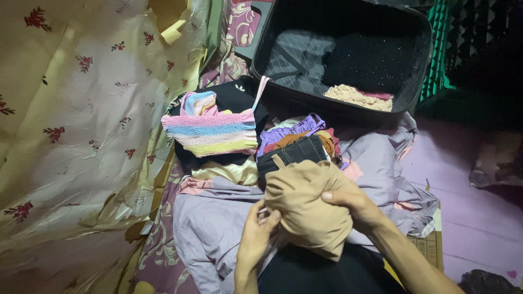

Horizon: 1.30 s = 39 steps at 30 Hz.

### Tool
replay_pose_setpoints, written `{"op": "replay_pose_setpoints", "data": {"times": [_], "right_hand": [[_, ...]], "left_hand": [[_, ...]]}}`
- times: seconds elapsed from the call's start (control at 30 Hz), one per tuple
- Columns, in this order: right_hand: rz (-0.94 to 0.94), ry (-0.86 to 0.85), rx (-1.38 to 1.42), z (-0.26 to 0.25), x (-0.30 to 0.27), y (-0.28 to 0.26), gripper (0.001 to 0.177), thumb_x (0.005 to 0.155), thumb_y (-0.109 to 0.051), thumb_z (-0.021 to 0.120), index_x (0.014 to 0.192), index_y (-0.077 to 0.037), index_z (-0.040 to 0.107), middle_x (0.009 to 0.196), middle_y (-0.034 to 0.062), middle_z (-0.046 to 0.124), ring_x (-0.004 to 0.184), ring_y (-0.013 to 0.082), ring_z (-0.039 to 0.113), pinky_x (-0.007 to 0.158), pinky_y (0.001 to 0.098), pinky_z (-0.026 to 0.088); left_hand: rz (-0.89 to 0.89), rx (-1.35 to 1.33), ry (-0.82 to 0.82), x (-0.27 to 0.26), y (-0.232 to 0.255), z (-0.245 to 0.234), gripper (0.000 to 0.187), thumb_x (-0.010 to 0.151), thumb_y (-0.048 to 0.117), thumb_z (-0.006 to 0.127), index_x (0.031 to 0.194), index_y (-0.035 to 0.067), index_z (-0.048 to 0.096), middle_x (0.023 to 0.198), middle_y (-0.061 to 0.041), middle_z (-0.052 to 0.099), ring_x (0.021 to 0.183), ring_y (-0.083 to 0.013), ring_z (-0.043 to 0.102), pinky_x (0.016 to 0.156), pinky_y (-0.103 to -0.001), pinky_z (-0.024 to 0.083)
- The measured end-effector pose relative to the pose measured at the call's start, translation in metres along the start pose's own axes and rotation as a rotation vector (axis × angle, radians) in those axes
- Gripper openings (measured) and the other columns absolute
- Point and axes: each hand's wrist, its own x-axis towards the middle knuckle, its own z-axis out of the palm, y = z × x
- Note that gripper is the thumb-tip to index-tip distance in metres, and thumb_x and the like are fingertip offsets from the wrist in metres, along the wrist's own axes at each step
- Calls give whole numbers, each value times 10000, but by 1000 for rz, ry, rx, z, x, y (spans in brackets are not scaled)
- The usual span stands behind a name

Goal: The person folds several garments by hand and places them into an open suitcase. Items handled include a beige top, dark denim shorts, a patterned cloth, a brown top, an orange top, a beige top, a blue top, a pink top, and a purple top. The person folds each item and stacks them inside the suitcase.

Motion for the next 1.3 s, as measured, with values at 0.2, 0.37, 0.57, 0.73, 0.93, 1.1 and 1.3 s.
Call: {"op": "replay_pose_setpoints", "data": {"times": [0.2, 0.37, 0.57, 0.73, 0.93, 1.1, 1.3], "right_hand": [[48, -12, 125, 15, -1, -10, 726, 850, -221, 679, 1488, 27, 438, 1394, 190, 607, 1249, 280, 612, 1064, 417, 474], [100, 57, -36, 29, 2, -5, 647, 856, -266, 666, 1424, 11, 527, 1310, 129, 686, 1156, 199, 678, 997, 348, 528], [99, 84, -184, 22, 10, 3, 510, 932, -309, 629, 1316, 27, 639, 1125, 82, 757, 962, 136, 719, 850, 303, 571], [128, 122, -162, -18, 18, 29, 486, 971, -319, 613, 1273, 59, 659, 1112, 104, 760, 962, 144, 712, 867, 300, 562], [66, 191, -252, -57, 27, 37, 461, 1069, -328, 595, 1201, 113, 585, 1043, 108, 569, 948, 185, 535, 850, 352, 443], [209, 100, -5, -61, 20, 29, 543, 908, -447, 539, 1254, -51, 674, 1139, 79, 761, 1012, 167, 709, 910, 337, 534], [53, -291, 486, -69, 14, 34, 269, 1120, -251, 595, 1231, -7, 584, 1205, 114, 666, 1161, 255, 641, 1053, 477, 488]], "left_hand": [[-9, -489, -71, 3, -58, -25, 1011, 820, 556, 745, 1588, 110, 262, 1591, -93, 431, 1455, -268, 412, 1160, -432, 409], [27, -758, -106, 8, -89, -35, 1023, 825, 566, 757, 1588, 67, 293, 1598, -146, 420, 1450, -332, 420, 1173, -487, 394], [-35, -578, -143, 3, -53, -16, 735, 920, 171, 710, 1544, -19, 372, 1475, -198, 541, 1295, -297, 582, 1090, -436, 478], [-69, -613, -60, 2, -21, 2, 644, 914, 60, 649, 1509, -13, 413, 1431, -183, 587, 1260, -296, 618, 1058, -434, 515], [-21, -564, 6, 5, 0, 2, 658, 888, 25, 654, 1502, 16, 418, 1413, -177, 589, 1254, -310, 616, 1064, -466, 506], [41, -487, 19, 13, 7, -2, 651, 892, 37, 641, 1502, 29, 412, 1421, -154, 585, 1259, -288, 612, 1062, -458, 499], [-55, -369, -44, 34, 8, 7, 621, 965, 187, 631, 1510, -21, 420, 1443, -162, 574, 1277, -263, 598, 1063, -420, 493]]}}
